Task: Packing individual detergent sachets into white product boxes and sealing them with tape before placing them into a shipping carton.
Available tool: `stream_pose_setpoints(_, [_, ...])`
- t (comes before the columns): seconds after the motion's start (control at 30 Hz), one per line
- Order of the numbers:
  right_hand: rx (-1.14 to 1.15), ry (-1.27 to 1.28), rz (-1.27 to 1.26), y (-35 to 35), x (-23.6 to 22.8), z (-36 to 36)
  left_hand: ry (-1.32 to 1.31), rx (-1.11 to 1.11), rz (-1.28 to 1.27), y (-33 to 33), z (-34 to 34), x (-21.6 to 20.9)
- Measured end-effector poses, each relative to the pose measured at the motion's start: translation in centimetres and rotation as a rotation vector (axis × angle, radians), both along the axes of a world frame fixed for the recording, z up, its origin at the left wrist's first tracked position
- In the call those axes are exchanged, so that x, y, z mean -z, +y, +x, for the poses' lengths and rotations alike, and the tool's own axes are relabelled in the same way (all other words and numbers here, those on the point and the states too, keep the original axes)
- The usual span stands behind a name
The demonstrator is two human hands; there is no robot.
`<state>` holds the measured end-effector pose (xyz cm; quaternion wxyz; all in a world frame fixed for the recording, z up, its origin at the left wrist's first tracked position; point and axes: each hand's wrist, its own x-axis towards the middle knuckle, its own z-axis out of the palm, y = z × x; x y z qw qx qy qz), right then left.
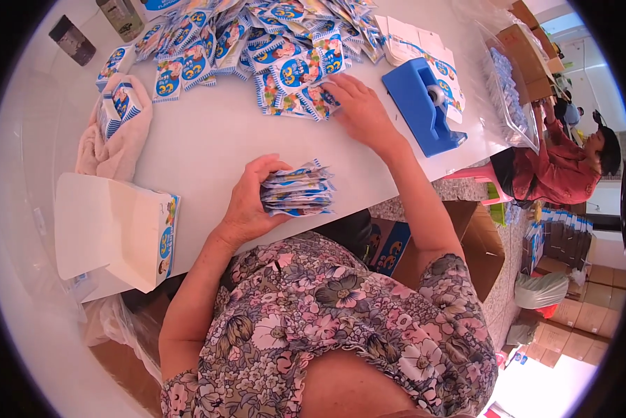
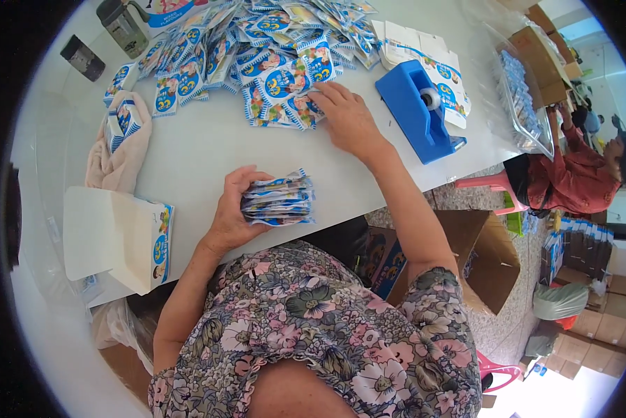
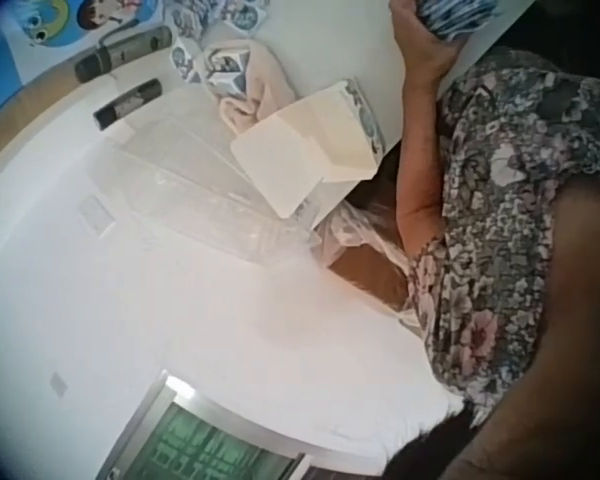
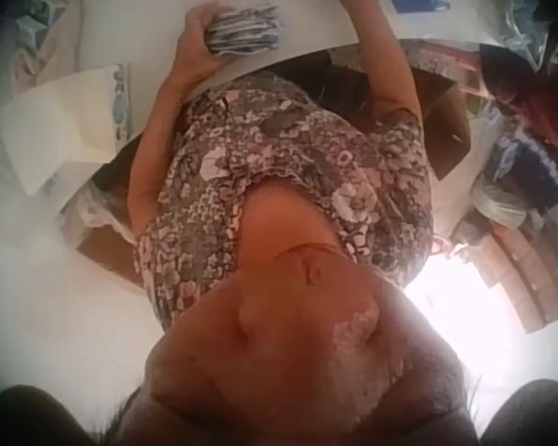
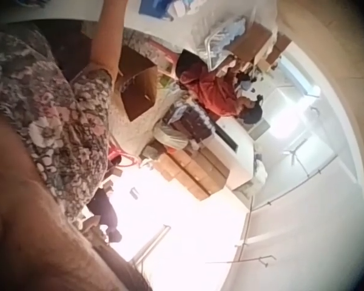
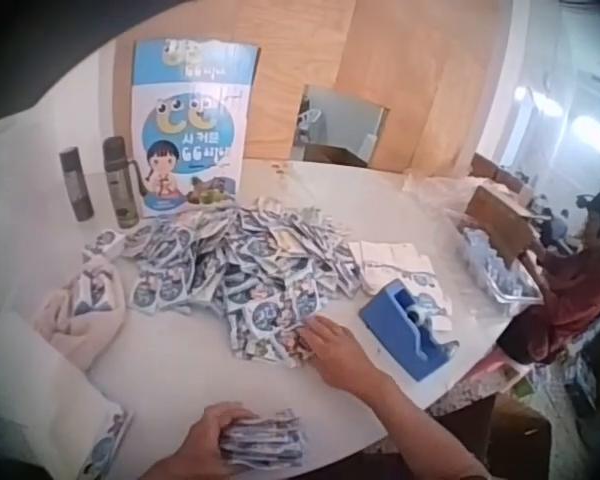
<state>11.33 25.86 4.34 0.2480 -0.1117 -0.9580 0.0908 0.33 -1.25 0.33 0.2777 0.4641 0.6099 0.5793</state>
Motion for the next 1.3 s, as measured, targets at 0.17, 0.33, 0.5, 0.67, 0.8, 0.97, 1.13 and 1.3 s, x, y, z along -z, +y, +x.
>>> stream_pose_setpoints(0.17, [0.019,0.021,0.036,-0.4,0.7,0.9,0.262,0.018,-0.030,0.3,-0.5,-1.6])
stream_pose_setpoints(0.33, [-0.384,-0.339,-0.258,-5.6,-2.3,-0.1,0.401,-0.020,0.070,-0.2,-1.0,-0.8])
stream_pose_setpoints(0.5, [-0.046,0.163,0.015,0.1,-0.6,-5.2,0.060,-0.021,-0.042,-0.2,-0.1,0.7])
stream_pose_setpoints(0.67, [0.053,-0.050,0.103,1.4,0.1,-4.9,0.149,0.019,-0.085,0.0,-0.5,-1.1])
stream_pose_setpoints(0.8, [0.021,-0.026,-0.134,-0.7,-1.8,-2.7,0.257,0.029,0.010,0.0,-0.8,-1.2])
stream_pose_setpoints(0.97, [-0.298,-0.122,-0.237,-6.0,-2.2,-0.3,0.362,-0.029,0.064,0.2,-1.0,-1.9])
stream_pose_setpoints(1.13, [-0.104,-0.077,-0.333,-2.3,-1.9,-1.4,-0.053,0.069,0.001,0.0,-0.2,-0.6])
stream_pose_setpoints(1.3, [-0.035,-0.095,-0.028,-2.3,0.5,-1.3,0.217,0.099,-0.107,-0.2,-0.8,-1.7])
